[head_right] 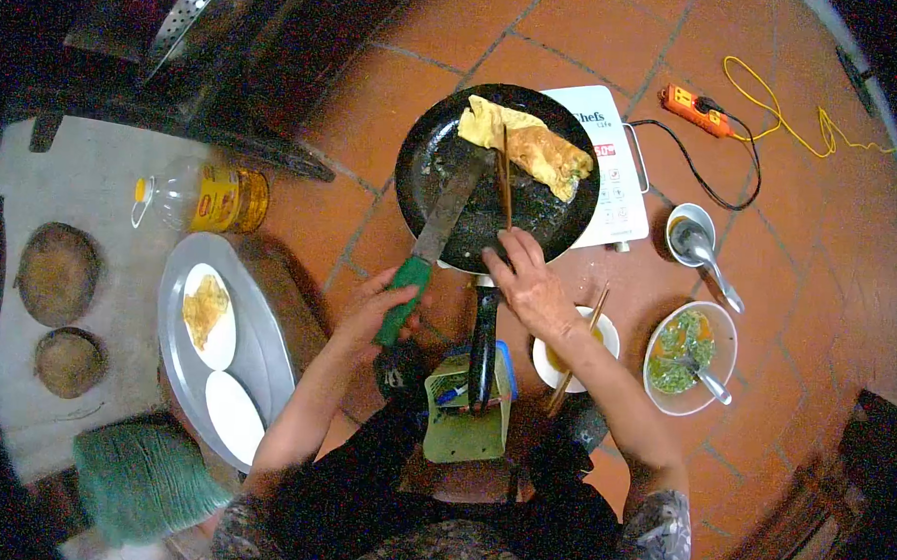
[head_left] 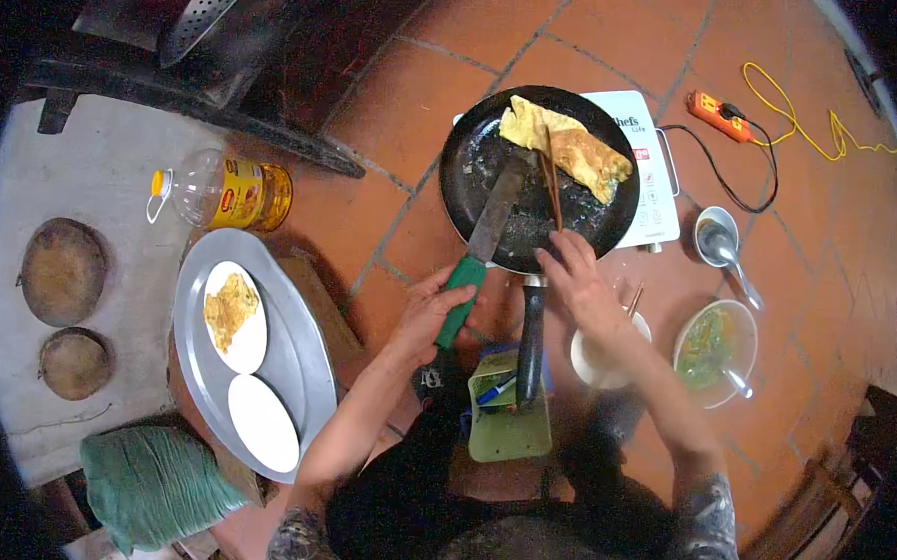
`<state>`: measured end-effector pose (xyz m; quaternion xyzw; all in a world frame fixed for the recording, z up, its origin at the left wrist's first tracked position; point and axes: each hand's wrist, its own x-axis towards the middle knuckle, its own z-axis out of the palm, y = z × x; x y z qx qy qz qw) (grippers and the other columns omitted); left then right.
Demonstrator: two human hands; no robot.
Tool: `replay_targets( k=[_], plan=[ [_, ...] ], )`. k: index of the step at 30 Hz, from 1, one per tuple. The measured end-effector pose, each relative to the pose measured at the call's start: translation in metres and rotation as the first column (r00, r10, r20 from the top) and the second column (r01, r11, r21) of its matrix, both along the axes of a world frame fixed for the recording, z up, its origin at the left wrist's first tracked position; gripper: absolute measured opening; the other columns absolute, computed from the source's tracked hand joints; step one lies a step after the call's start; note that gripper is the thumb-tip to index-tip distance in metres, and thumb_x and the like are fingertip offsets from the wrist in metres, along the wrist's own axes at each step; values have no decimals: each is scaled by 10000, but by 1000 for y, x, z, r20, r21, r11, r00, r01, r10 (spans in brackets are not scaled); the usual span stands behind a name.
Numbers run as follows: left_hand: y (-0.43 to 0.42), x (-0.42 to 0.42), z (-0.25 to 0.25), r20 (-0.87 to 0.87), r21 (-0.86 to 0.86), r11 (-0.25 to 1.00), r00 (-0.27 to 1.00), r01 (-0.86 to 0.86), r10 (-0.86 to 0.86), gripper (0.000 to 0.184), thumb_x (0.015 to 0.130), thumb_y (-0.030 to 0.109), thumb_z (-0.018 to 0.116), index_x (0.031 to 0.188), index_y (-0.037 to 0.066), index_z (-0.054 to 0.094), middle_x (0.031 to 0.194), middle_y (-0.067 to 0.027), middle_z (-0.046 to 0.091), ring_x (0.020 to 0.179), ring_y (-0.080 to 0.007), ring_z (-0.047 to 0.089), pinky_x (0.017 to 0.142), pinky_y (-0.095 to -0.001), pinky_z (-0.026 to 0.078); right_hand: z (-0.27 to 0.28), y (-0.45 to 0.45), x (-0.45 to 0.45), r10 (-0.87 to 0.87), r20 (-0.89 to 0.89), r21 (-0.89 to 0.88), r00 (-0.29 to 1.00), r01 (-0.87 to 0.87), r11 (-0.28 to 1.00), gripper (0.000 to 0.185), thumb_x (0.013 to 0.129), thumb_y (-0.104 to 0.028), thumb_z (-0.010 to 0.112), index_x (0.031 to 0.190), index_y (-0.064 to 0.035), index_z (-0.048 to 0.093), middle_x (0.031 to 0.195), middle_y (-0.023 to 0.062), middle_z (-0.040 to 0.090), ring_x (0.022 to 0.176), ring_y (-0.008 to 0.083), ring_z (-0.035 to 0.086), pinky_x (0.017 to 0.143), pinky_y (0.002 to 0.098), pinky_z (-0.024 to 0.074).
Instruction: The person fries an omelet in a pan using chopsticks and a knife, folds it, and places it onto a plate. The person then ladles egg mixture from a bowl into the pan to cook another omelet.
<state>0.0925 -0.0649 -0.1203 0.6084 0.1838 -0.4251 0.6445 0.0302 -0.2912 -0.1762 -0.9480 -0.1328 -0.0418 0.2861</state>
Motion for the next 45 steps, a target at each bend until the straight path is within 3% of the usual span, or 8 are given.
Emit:
replay_targets(
  k=[9,15,21,25,27,30,38,45],
  plan=[
    [-28,24,-16,1,-10,999,999,43,-43,317,850,139,569,1152,64,510,854,-51,617,594,-119,556,466,-238,450,2,-13,1,-76,147,24,986,73,997,406,777,-34,547,1181,-42,502,1254,173,435,1213,351,386,983,411,377],
    [-43,36,-44,-37,-158,987,999,-6,0,307,849,126,586,1134,56,495,933,-89,635,626,-142,580,510,-259,493,15,-23,-3,-69,139,61,988,61,996,397,761,-41,590,1153,-46,526,1234,169,455,1180,353,423,951,413,408],
    [-46,42,-45,-15,-142,990,1000,19,-22,301,839,138,601,1115,65,509,944,-83,639,632,-146,587,530,-260,501,23,-20,-58,-249,126,251,960,212,945,432,708,4,602,1130,-66,538,1159,175,494,992,348,528,822,404,464],
    [-47,41,-46,-7,-122,992,1000,10,-10,291,828,153,612,1095,70,529,930,-76,642,634,-140,586,522,-253,491,-6,-22,-69,-169,71,148,983,157,976,437,717,-6,580,1146,-61,525,1187,190,473,1024,363,517,852,427,450],
    [-48,42,-45,-3,-106,994,1000,3,-3,289,826,156,614,1089,70,534,924,-76,643,634,-137,585,516,-251,487,-11,-23,-61,-135,-34,12,990,136,991,545,697,26,547,1227,-71,462,1307,194,347,1213,367,363,935,409,423],
    [-50,41,-54,-26,-165,986,999,-25,21,284,829,156,609,1088,68,535,909,-70,643,630,-133,583,513,-247,479,-6,-28,-44,-161,-17,-182,987,155,971,535,701,50,530,1219,-70,468,1319,197,341,1249,372,325,970,417,393],
    [-63,44,-62,-99,-238,967,993,-90,68,322,820,141,622,1115,81,507,946,-53,634,664,-120,570,515,-241,468,-28,-50,-13,-139,-4,-47,990,139,989,432,779,-9,469,1208,-54,487,1349,162,342,1284,334,298,1024,402,339],
    [-49,31,-61,-195,-319,932,974,-171,112,375,796,117,640,1138,99,487,1002,-66,614,656,-125,547,513,-234,460,-27,-61,-23,-103,189,-28,977,110,994,444,736,52,532,1176,0,505,1296,161,430,1243,338,380,990,393,390]
  ],
)
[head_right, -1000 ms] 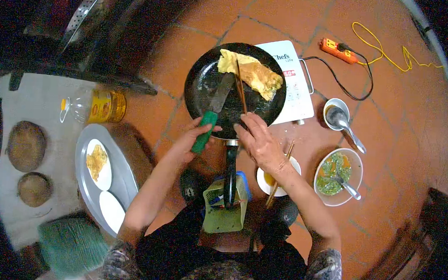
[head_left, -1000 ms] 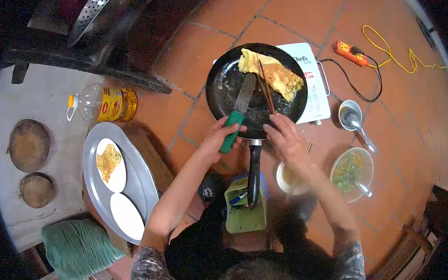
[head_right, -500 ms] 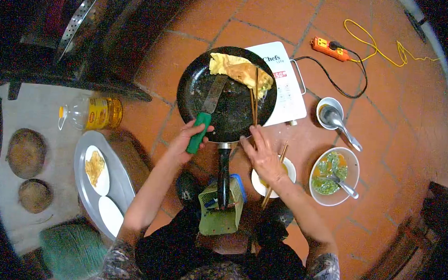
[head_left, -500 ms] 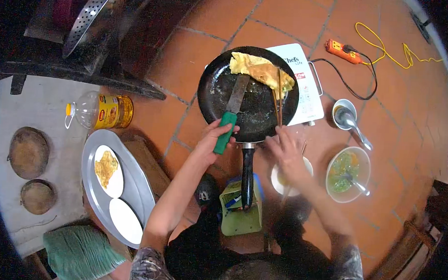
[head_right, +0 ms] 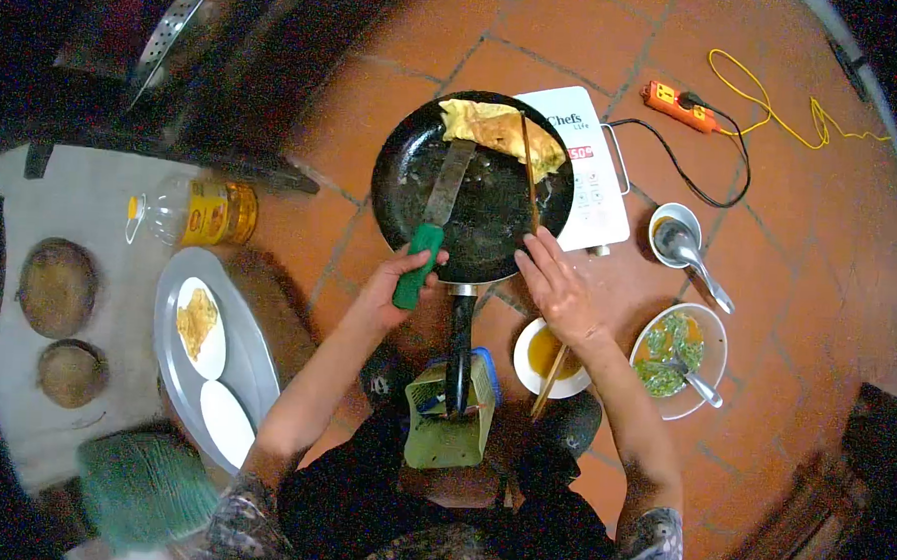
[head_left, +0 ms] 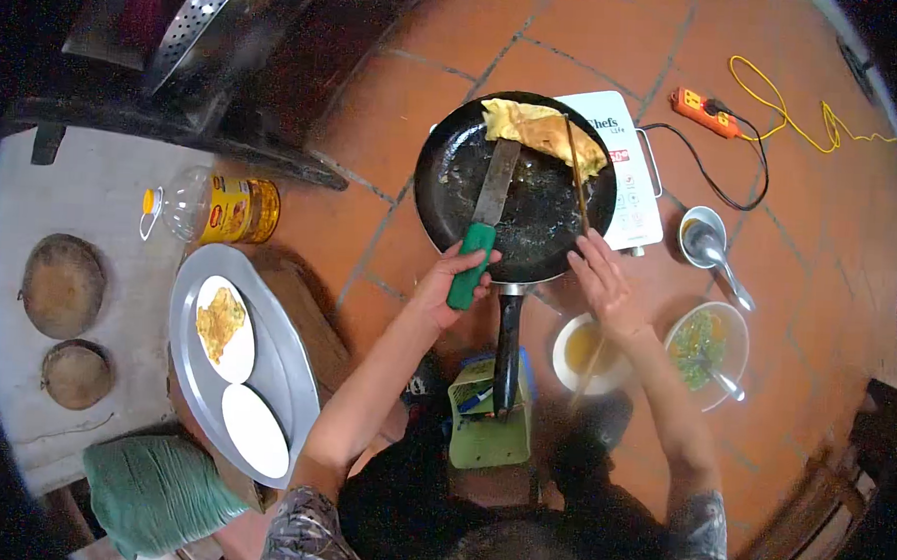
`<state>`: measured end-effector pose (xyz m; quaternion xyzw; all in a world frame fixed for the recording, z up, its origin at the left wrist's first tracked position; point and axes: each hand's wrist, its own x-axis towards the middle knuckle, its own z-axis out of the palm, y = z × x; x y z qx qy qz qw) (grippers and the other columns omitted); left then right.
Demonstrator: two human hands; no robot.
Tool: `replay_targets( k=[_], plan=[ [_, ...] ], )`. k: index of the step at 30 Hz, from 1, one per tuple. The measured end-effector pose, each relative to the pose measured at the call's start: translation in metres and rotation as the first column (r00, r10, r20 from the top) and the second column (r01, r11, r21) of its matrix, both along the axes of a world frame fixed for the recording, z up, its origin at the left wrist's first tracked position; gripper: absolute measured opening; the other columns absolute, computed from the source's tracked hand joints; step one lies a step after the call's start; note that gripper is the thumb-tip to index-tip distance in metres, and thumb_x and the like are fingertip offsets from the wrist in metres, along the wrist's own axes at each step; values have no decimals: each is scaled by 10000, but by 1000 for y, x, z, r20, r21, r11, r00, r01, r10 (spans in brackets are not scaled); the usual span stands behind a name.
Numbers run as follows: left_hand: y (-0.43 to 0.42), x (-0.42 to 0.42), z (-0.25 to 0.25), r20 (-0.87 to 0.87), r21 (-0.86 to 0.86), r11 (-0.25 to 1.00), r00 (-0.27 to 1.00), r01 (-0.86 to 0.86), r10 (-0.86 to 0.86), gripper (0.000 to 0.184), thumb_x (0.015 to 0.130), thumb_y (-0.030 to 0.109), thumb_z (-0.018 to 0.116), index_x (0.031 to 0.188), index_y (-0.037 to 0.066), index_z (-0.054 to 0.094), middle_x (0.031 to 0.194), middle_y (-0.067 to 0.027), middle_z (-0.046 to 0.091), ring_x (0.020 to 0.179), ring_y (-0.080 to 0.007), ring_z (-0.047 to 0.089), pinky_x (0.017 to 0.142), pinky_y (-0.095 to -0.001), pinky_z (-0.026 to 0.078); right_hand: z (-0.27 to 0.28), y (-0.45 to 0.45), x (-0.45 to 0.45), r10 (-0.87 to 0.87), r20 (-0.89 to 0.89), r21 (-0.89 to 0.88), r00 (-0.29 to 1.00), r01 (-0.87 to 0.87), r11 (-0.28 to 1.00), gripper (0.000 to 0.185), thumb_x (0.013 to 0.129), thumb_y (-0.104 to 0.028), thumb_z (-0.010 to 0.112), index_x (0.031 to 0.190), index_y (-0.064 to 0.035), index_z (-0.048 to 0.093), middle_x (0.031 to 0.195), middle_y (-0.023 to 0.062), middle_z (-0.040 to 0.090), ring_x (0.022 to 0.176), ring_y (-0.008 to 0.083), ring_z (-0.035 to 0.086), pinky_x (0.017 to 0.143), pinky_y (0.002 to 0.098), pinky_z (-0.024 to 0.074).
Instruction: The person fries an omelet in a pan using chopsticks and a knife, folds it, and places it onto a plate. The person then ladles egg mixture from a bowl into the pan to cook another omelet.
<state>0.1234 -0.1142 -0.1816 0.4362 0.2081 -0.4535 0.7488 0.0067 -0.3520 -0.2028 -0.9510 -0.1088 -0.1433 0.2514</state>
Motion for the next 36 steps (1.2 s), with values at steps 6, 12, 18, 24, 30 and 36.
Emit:
replay_targets(
  k=[6,12,18,24,30,36],
  plan=[
    [15,-15,13,33,-24,1000,999,21,-20,424,804,141,631,1190,105,461,1003,-47,610,664,-113,540,507,-229,450,30,1,-15,50,80,-120,996,-40,992,383,724,7,540,1106,22,556,1240,162,486,1206,334,433,926,365,442],
    [29,-34,33,73,-68,998,997,19,-14,401,817,148,597,1190,92,460,1017,-52,592,649,-106,535,506,-223,458,64,3,-30,115,117,-244,987,-84,966,370,735,-21,555,1104,10,559,1222,153,510,1188,321,460,894,349,460],
    [39,-43,46,211,-162,985,977,60,-25,370,831,162,571,1178,83,468,992,-50,591,650,-89,538,507,-210,453,101,7,-40,151,93,-349,984,-110,931,365,738,-18,557,1103,-11,559,1226,139,516,1193,304,462,816,322,496],
    [51,-63,66,101,-271,963,994,-7,35,317,825,97,584,1117,73,464,917,-66,588,622,-105,543,482,-217,462,153,14,-47,236,95,-444,967,-171,879,376,717,-16,552,1092,5,570,1220,151,517,1183,305,468,779,345,521],
    [53,-76,73,154,-299,954,986,-10,59,375,829,139,585,1180,89,463,954,-54,613,622,-97,548,498,-200,445,174,25,-54,245,58,-486,968,-187,854,380,696,22,548,1076,19,570,1181,164,536,1173,317,474,811,358,511],
    [61,-88,97,193,-258,965,976,-49,102,369,814,119,602,1156,78,469,925,-68,618,598,-100,560,466,-206,449,192,38,-68,247,50,-553,968,-179,814,373,709,23,540,1082,44,545,1204,182,511,1191,335,451,881,392,473]
  ],
)
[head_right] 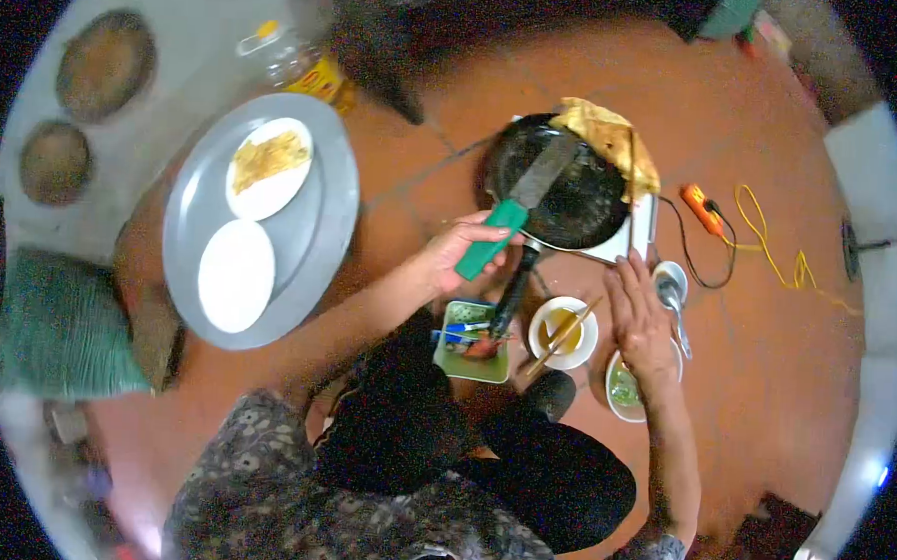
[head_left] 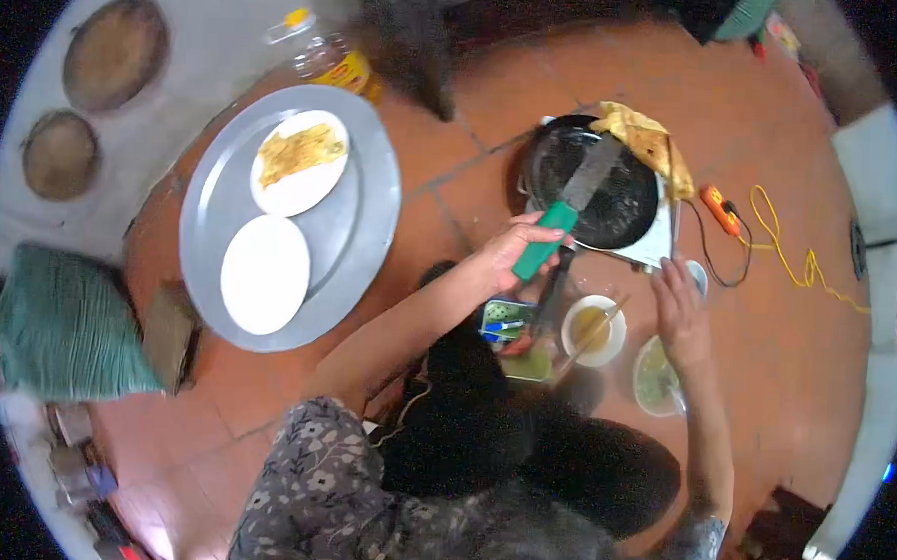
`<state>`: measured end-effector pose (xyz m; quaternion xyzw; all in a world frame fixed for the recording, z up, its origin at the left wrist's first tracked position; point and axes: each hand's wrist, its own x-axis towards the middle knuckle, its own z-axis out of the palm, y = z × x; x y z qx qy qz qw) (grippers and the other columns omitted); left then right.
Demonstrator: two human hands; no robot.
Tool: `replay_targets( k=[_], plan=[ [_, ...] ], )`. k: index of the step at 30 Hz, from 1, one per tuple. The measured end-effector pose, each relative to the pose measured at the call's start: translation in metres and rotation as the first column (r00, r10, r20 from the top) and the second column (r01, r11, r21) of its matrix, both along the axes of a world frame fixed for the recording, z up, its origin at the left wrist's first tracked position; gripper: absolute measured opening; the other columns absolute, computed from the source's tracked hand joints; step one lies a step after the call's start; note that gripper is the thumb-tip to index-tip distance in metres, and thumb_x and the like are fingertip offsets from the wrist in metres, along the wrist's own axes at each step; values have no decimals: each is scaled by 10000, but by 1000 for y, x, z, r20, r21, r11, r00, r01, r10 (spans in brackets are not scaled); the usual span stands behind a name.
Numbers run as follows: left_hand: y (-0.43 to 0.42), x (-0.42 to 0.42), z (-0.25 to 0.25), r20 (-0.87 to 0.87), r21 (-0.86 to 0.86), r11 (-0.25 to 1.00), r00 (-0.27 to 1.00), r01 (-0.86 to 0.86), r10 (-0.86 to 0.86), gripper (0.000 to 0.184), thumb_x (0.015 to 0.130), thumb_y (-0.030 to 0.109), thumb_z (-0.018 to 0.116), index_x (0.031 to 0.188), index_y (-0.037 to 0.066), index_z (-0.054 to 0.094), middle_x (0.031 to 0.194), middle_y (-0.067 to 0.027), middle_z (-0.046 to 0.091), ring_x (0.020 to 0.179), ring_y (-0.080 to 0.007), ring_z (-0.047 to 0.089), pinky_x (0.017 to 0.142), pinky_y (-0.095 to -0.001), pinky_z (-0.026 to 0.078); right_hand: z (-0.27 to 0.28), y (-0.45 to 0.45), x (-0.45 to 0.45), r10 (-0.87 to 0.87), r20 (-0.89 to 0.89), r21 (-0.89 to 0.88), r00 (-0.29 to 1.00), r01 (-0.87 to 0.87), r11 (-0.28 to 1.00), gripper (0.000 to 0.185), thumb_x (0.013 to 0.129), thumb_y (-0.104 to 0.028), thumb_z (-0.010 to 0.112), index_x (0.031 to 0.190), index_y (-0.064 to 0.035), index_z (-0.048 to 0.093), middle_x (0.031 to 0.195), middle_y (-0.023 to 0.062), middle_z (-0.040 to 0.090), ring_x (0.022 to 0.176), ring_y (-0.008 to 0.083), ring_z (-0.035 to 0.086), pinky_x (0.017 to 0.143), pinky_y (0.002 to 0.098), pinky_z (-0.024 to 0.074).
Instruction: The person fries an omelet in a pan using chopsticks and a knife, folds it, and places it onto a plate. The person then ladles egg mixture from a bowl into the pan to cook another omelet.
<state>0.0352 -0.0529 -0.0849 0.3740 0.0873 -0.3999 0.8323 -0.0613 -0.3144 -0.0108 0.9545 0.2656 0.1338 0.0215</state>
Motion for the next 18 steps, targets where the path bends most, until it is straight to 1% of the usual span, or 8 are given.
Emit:
replay_targets(
  k=[4,7,8,11,14,16,17,18],
  plan=[
    [17,-28,28,81,-39,994,991,-103,106,326,811,116,608,1120,79,510,926,-66,620,597,-106,559,467,-204,449,10,13,-9,89,134,115,987,-104,988,320,753,41,537,1072,19,557,1189,181,517,1180,348,456,912,421,444],
    [30,-79,40,304,37,982,938,-187,168,352,809,113,607,1145,72,510,932,-69,617,598,-114,551,457,-222,440,6,17,-44,122,256,94,959,-150,984,300,773,57,548,1070,22,562,1185,182,525,1169,351,467,928,423,438],
    [34,-103,46,334,53,973,922,-225,195,352,809,113,607,1145,72,510,932,-69,617,598,-114,551,457,-222,440,7,17,-61,158,308,84,938,-192,978,300,774,63,545,1071,27,560,1188,183,525,1169,350,467,930,421,438],
    [45,-195,70,532,83,926,802,-369,272,379,810,123,602,1168,55,497,948,-80,613,617,-117,549,464,-229,437,16,19,-122,241,430,38,870,-284,958,301,765,79,537,1064,51,554,1188,192,527,1159,355,478,915,417,453],
    [75,-284,98,596,83,832,696,-549,400,389,811,124,594,1176,39,489,971,-90,608,613,-117,546,476,-229,439,40,47,-157,446,503,55,740,-543,838,319,734,74,540,1052,68,558,1168,209,532,1129,379,498,882,407,477],
    [89,-351,111,621,109,767,646,-633,444,387,815,124,588,1176,30,485,976,-92,603,611,-114,545,482,-224,440,49,61,-186,567,505,95,651,-695,713,332,723,59,540,1054,67,560,1163,218,530,1123,390,497,876,400,481],
    [114,-356,118,594,150,716,641,-682,487,385,819,124,582,1177,22,482,982,-94,597,609,-111,543,488,-219,441,57,88,-174,607,439,101,663,-707,700,333,714,42,540,1045,64,561,1162,218,528,1116,395,499,868,399,484],
    [126,-379,122,599,148,705,630,-694,494,385,819,124,582,1177,22,482,982,-94,597,609,-111,543,488,-219,441,58,105,-182,639,451,112,623,-750,652,332,714,35,538,1045,61,561,1164,212,529,1117,388,501,870,399,482]
  ],
)
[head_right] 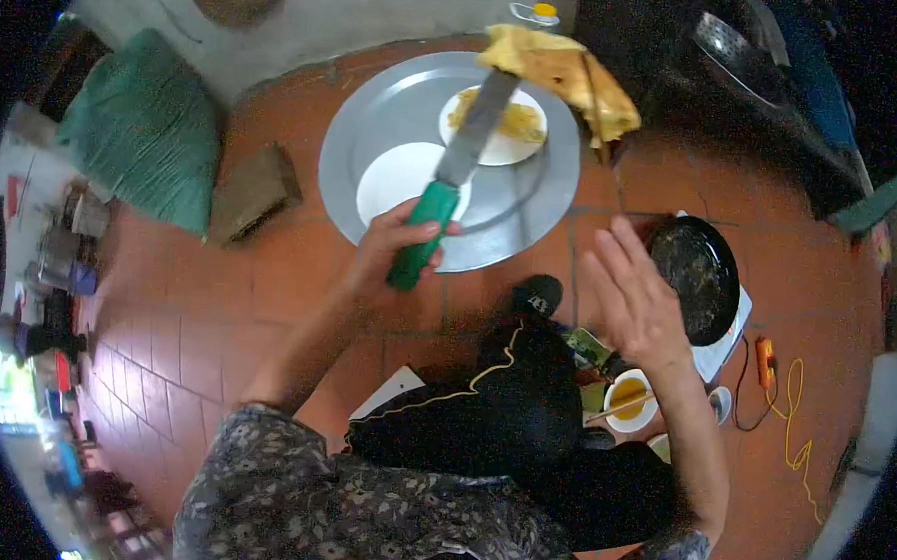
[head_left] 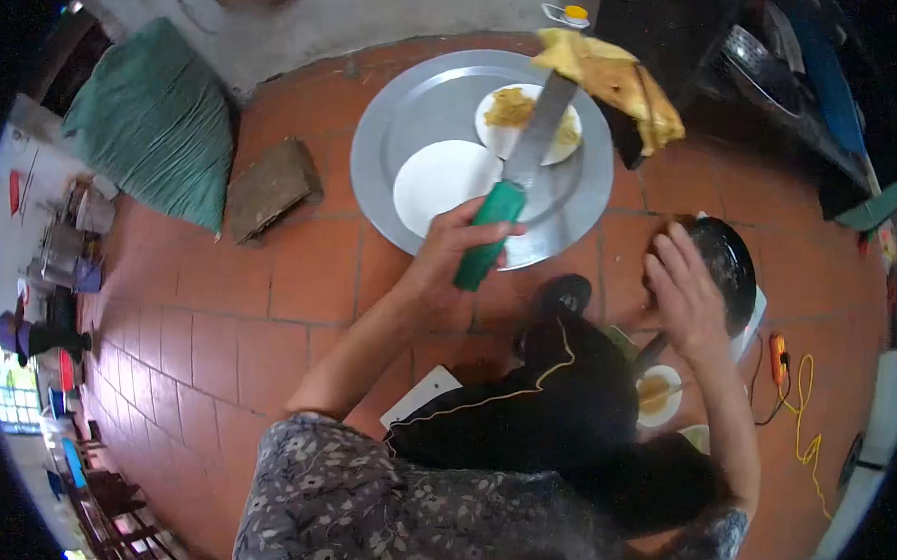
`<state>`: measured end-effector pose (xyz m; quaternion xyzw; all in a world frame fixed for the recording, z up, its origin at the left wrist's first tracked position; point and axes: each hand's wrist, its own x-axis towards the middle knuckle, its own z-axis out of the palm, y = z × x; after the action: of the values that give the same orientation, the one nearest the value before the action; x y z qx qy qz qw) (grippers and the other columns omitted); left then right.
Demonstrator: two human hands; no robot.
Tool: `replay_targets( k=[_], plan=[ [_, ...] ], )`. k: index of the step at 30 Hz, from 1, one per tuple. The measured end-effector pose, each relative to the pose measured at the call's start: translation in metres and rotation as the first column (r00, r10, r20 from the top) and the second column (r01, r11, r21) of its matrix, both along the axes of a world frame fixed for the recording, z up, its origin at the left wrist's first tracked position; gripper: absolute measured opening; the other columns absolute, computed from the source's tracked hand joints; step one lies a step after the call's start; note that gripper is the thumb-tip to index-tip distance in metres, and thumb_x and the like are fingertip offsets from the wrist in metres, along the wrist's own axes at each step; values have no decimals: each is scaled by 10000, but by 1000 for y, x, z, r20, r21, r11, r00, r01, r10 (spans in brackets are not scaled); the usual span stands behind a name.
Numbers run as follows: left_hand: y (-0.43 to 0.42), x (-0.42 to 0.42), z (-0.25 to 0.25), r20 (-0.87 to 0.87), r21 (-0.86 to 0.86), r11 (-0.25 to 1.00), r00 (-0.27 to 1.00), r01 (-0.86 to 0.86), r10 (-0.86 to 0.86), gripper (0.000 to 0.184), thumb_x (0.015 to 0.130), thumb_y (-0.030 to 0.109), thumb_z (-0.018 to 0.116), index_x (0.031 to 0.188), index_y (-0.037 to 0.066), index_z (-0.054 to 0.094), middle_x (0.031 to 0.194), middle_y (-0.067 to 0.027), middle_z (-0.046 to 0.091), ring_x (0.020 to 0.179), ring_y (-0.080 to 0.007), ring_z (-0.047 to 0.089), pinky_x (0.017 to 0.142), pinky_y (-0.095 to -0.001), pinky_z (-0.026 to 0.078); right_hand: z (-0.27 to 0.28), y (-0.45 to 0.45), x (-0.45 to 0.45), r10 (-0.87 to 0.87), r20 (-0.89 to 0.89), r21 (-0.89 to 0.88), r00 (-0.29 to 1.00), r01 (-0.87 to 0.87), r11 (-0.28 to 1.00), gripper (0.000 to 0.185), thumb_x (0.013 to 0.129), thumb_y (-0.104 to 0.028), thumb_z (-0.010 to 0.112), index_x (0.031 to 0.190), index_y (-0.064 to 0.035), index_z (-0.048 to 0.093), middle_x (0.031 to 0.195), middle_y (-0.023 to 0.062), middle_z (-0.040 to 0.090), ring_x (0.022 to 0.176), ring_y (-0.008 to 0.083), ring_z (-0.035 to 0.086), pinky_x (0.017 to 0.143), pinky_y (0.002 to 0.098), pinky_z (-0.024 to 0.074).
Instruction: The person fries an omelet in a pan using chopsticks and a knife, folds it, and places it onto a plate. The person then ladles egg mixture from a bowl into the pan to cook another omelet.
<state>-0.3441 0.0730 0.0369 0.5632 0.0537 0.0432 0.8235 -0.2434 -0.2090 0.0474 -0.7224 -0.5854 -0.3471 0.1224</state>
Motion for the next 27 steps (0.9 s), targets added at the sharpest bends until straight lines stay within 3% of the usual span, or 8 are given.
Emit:
replay_targets(
  k=[3,4,6,12,19,21,24,27],
  plan=[
    [38,-37,-1,-127,-45,984,978,-171,164,359,813,91,580,1160,39,507,957,-90,617,591,-111,549,497,-237,455,0,46,4,80,-28,-63,996,-81,995,429,688,-3,543,1116,22,533,1217,171,503,1177,344,463,892,372,464],
    [89,30,4,-182,-52,975,962,-216,204,345,815,96,580,1150,40,515,952,-89,620,596,-112,554,497,-237,458,15,97,77,126,-94,-118,988,-137,983,423,692,-6,542,1114,27,532,1220,169,501,1183,339,458,877,367,475],
    [107,48,-2,-228,-54,956,936,-287,268,332,818,101,580,1139,41,523,948,-89,623,600,-114,560,497,-238,461,7,124,120,212,-153,-169,965,-237,957,388,709,-13,539,1096,27,542,1216,164,503,1199,326,445,830,348,504],
    [125,18,-39,-399,-44,908,840,-417,367,298,808,85,599,1100,39,555,908,-84,634,596,-123,567,508,-252,479,-18,174,121,319,-208,-244,925,-365,898,313,754,-29,529,1056,37,578,1193,173,518,1225,322,411,795,292,532],
    [142,11,-60,-476,-14,880,777,-475,412,304,793,85,624,1087,37,568,881,-77,634,604,-132,581,492,-262,491,-21,188,132,331,-288,-390,899,-426,817,299,757,-35,528,1045,19,589,1188,174,514,1187,321,444,878,342,491],
    [146,5,-64,-499,-9,879,764,-476,409,307,790,89,629,1087,39,570,870,-74,633,605,-132,581,493,-261,491,-19,187,137,311,-509,-251,802,-484,838,322,724,8,566,1046,15,585,1173,183,515,1160,333,465,885,359,482],
    [154,-4,-62,-520,0,896,765,-445,380,299,790,80,626,1082,41,572,851,-72,628,598,-131,579,477,-263,482,-6,184,135,329,-642,-41,692,-459,887,364,687,61,602,1046,5,584,1169,187,509,1137,354,476,866,359,487],
    [154,-15,-40,-543,67,894,735,-444,406,291,787,66,623,1074,38,580,835,-74,627,590,-127,579,446,-266,466,11,179,130,316,-655,24,686,-399,917,342,692,85,613,1025,8,601,1140,197,531,1059,347,536,820,344,504]
  ],
)
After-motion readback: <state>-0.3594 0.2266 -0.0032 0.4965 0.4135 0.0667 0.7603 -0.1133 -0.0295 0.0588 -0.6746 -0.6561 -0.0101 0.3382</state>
